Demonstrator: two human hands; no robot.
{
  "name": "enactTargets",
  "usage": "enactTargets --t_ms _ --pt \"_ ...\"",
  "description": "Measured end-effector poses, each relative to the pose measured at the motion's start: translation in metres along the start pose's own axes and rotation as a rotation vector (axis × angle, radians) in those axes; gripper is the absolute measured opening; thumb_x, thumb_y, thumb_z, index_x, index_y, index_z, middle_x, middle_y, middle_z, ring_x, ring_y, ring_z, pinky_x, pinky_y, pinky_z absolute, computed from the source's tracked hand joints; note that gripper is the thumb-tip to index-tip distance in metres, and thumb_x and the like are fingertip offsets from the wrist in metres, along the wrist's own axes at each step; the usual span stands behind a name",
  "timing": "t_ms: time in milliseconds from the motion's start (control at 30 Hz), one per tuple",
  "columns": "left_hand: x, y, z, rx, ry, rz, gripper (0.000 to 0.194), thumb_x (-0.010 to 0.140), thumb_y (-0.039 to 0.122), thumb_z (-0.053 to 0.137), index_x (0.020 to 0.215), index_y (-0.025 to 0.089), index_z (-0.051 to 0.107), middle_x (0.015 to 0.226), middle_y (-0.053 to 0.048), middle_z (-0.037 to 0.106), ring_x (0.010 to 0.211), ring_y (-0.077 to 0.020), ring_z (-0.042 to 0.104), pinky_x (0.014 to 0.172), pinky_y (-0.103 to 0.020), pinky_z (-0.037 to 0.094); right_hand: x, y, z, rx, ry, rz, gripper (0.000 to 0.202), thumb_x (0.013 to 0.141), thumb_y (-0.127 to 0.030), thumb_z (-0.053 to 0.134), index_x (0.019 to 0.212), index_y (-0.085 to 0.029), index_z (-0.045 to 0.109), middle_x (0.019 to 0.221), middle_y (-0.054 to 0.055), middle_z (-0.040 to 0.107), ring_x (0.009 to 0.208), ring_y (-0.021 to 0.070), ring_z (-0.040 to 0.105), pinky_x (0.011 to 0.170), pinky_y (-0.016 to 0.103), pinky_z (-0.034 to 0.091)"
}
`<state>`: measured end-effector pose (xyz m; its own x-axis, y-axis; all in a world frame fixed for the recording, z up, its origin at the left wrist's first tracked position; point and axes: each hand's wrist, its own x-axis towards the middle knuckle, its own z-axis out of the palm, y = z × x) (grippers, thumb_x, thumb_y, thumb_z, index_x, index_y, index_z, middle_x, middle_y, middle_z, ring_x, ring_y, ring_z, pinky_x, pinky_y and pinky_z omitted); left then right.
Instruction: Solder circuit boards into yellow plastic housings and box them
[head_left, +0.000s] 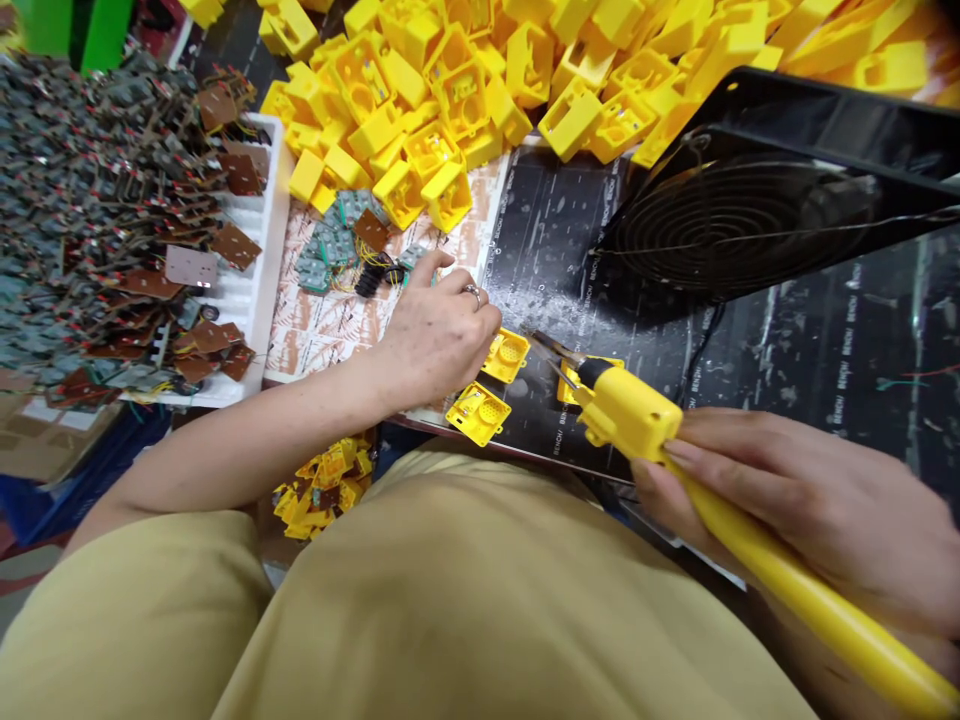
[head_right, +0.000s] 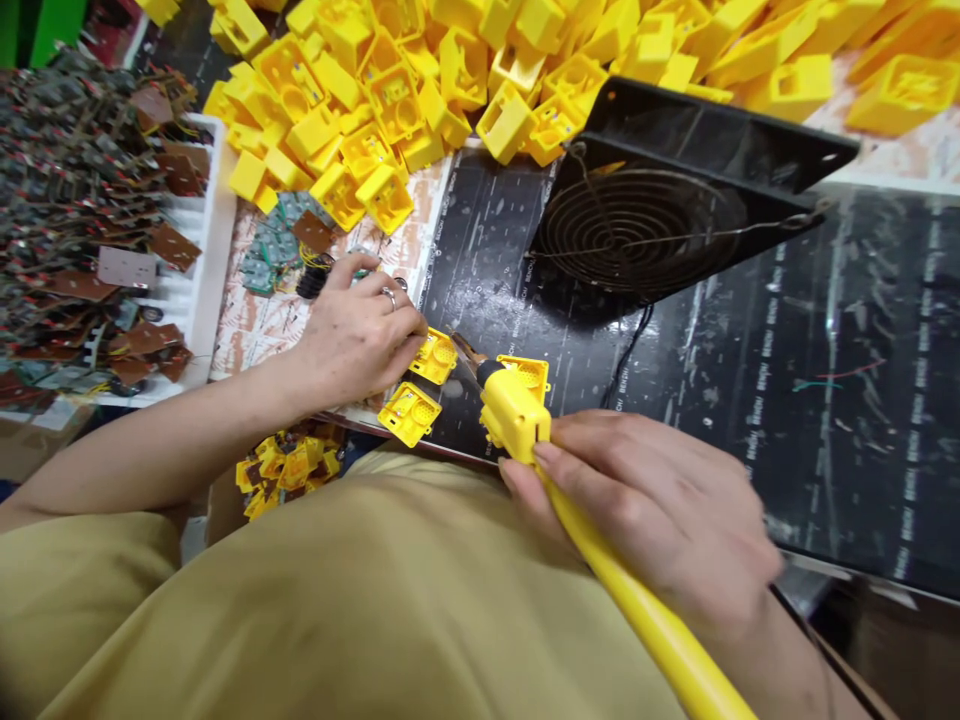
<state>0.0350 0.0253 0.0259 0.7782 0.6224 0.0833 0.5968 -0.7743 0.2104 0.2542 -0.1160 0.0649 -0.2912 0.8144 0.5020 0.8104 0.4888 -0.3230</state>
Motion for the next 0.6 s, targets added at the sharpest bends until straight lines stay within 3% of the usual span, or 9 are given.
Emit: enactTargets --t_ms 133,233,300,400,500,600 --pt "0.0 0.001 0.001 0.029 -0.013 -0.002 0.021 0.089 0.023 0.047 0.07 0.02 0.056 0.071 -0.003 0.056 0.095 -0.0238 0.056 0.113 -0.051 0.027 -0.009 0.007 0.006 0.021 0.017 0.019 0.024 0.098 -0.025 0.057 0.075 -0.018 0.059 0.067 0.0 0.063 0.063 0.0089 0.065 0.066 0.018 0.058" --pt "0.001 0.003 0.001 0.054 -0.022 0.009 0.021 0.09 0.024 0.045 0.074 0.021 0.059 0.073 -0.004 0.059 0.097 -0.0239 0.057 0.113 -0.051 0.028 -0.014 0.013 0.011 0.065 0.042 0.052 0.012 0.096 -0.023 0.06 0.085 -0.019 0.06 0.07 0.001 0.065 0.067 0.0108 0.066 0.068 0.021 0.058" --pt "0.001 0.002 -0.005 0.057 -0.01 0.001 0.019 0.09 0.029 0.048 0.084 0.021 0.064 0.083 -0.006 0.065 0.1 -0.0264 0.058 0.109 -0.052 0.032 -0.016 0.015 0.013 0.104 0.061 0.045 0.006 0.094 -0.021 0.063 0.098 -0.019 0.06 0.073 0.001 0.067 0.07 0.012 0.068 0.069 0.022 0.059" --pt "-0.001 -0.007 -0.021 -0.046 0.111 -0.119 0.028 0.091 0.038 0.049 0.102 0.019 0.067 0.103 -0.009 0.068 0.099 -0.0268 0.06 0.096 -0.046 0.044 -0.016 0.018 0.015 0.059 0.111 0.052 0.018 0.093 -0.023 0.065 0.109 -0.019 0.058 0.08 0.003 0.07 0.068 0.0135 0.069 0.064 0.022 0.058" --pt "-0.01 -0.026 -0.036 -0.174 0.207 -0.305 0.031 0.092 0.038 0.047 0.093 0.017 0.07 0.089 -0.006 0.069 0.08 -0.0191 0.061 0.08 -0.034 0.048 -0.018 0.02 0.015 -0.032 0.134 0.05 0.017 0.093 -0.027 0.065 0.107 -0.019 0.058 0.08 0.004 0.071 0.063 0.0127 0.068 0.056 0.02 0.054" --pt "-0.023 -0.044 -0.037 -0.223 0.121 -0.392 0.033 0.088 0.042 0.053 0.08 0.016 0.072 0.069 -0.003 0.066 0.064 -0.0154 0.058 0.069 -0.031 0.046 -0.022 0.023 0.014 -0.055 0.116 0.049 0.015 0.095 -0.031 0.063 0.104 -0.019 0.059 0.079 0.003 0.071 0.063 0.0124 0.068 0.057 0.019 0.054"
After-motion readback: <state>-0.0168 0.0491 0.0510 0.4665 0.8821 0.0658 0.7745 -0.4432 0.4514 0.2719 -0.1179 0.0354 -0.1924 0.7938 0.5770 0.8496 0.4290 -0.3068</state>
